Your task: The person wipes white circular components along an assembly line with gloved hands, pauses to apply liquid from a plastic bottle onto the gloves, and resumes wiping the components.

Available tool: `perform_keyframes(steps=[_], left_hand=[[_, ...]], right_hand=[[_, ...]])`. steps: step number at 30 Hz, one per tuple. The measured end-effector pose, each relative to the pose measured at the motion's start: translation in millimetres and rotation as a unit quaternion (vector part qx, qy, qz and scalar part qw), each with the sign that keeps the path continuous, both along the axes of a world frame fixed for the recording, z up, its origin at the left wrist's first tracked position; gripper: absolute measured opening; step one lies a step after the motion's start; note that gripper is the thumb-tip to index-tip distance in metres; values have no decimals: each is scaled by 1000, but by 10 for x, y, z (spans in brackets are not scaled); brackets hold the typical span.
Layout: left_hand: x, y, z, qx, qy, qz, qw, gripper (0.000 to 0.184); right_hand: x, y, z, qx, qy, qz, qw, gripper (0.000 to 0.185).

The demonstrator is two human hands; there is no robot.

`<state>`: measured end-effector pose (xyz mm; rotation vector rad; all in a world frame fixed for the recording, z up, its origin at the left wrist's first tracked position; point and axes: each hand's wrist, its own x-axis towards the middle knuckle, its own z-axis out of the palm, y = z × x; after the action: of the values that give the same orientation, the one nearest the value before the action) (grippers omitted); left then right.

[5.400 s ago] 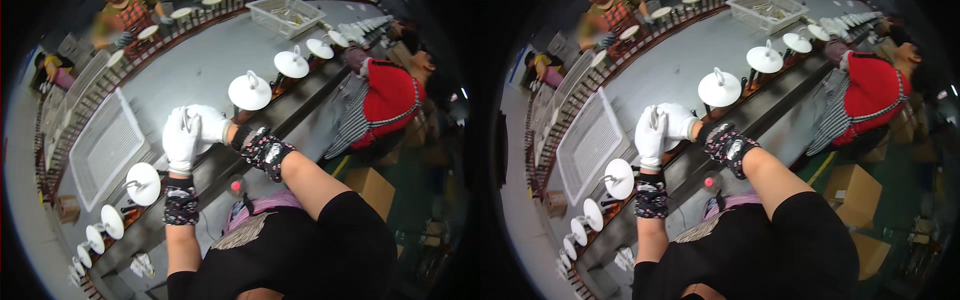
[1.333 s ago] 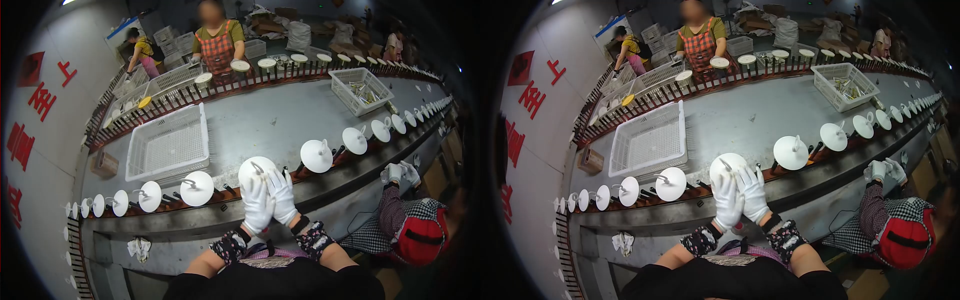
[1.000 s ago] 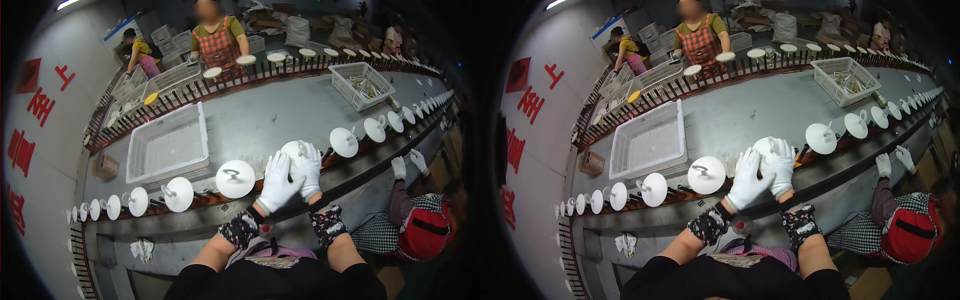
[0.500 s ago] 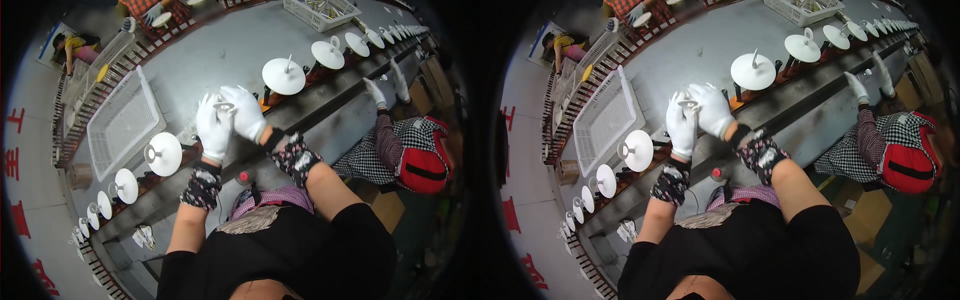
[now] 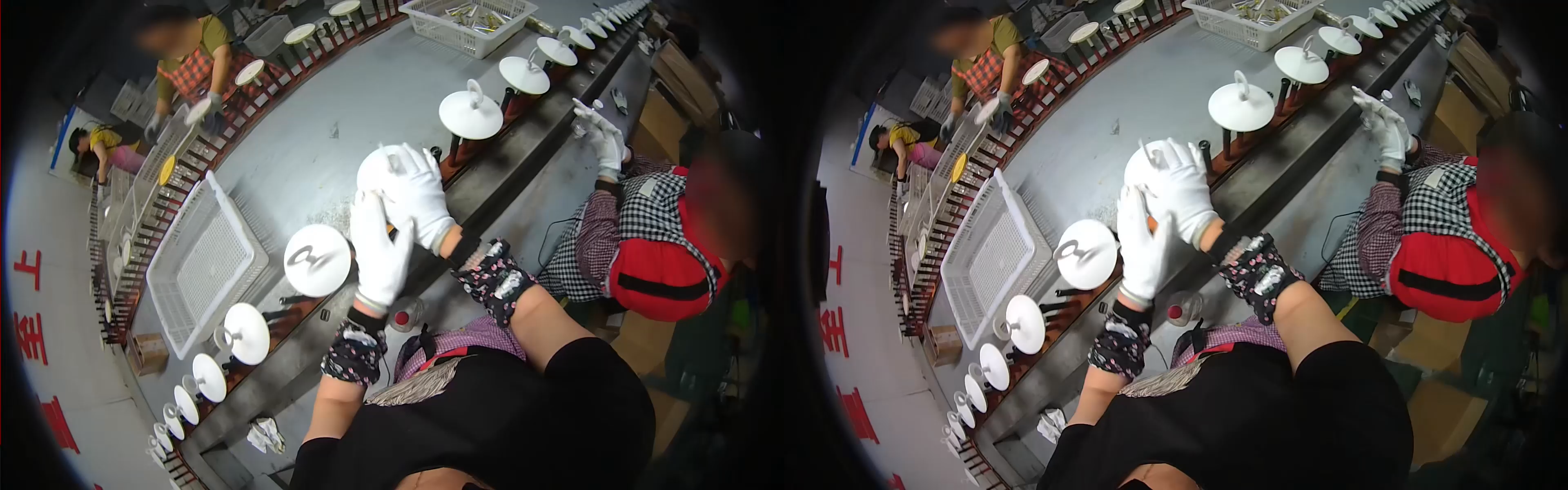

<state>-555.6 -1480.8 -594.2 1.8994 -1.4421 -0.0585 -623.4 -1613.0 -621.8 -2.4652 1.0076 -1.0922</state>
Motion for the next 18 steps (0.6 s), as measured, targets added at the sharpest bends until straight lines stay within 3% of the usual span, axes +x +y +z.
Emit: perform_keyframes(steps=[1, 2, 5, 7, 9, 11, 13, 14, 15, 17, 18], left_hand=[[85, -254, 4, 2, 35, 6, 999, 76], [180, -481, -19, 1, -39, 20, 999, 74], [261, -909, 109, -2, -55, 38, 998, 60], [275, -1014, 324, 67, 80, 39, 994, 56], [395, -1014, 112, 33, 111, 45, 992, 60], [282, -815, 232, 18, 22, 80, 996, 55], [201, -621, 216, -35, -25, 102, 994, 53], [156, -548, 187, -60, -49, 111, 991, 53], [103, -466, 176, -67, -62, 117, 989, 54], [5, -277, 121, -78, -85, 128, 985, 57], [22, -113, -65, -103, -89, 125, 983, 53]], right_hand=[[23, -135, -45, -33, 57, 8, 998, 59], [-28, -227, 57, -38, 52, 41, 997, 54], [-12, -494, 295, 53, 125, 162, 978, 37], [187, -660, -22, 109, 15, 239, 965, 33], [393, -812, -356, 160, 6, 283, 946, 30], [491, -725, -448, 173, -13, 296, 939, 30], [121, -512, 267, 163, -39, 302, 938, 31], [75, -429, 256, 137, -99, 288, 943, 35], [60, -348, 241, 132, -46, 274, 952, 40], [-38, -88, 170, 29, -72, 217, 973, 44], [-69, 50, 155, 40, -81, 213, 973, 46]])
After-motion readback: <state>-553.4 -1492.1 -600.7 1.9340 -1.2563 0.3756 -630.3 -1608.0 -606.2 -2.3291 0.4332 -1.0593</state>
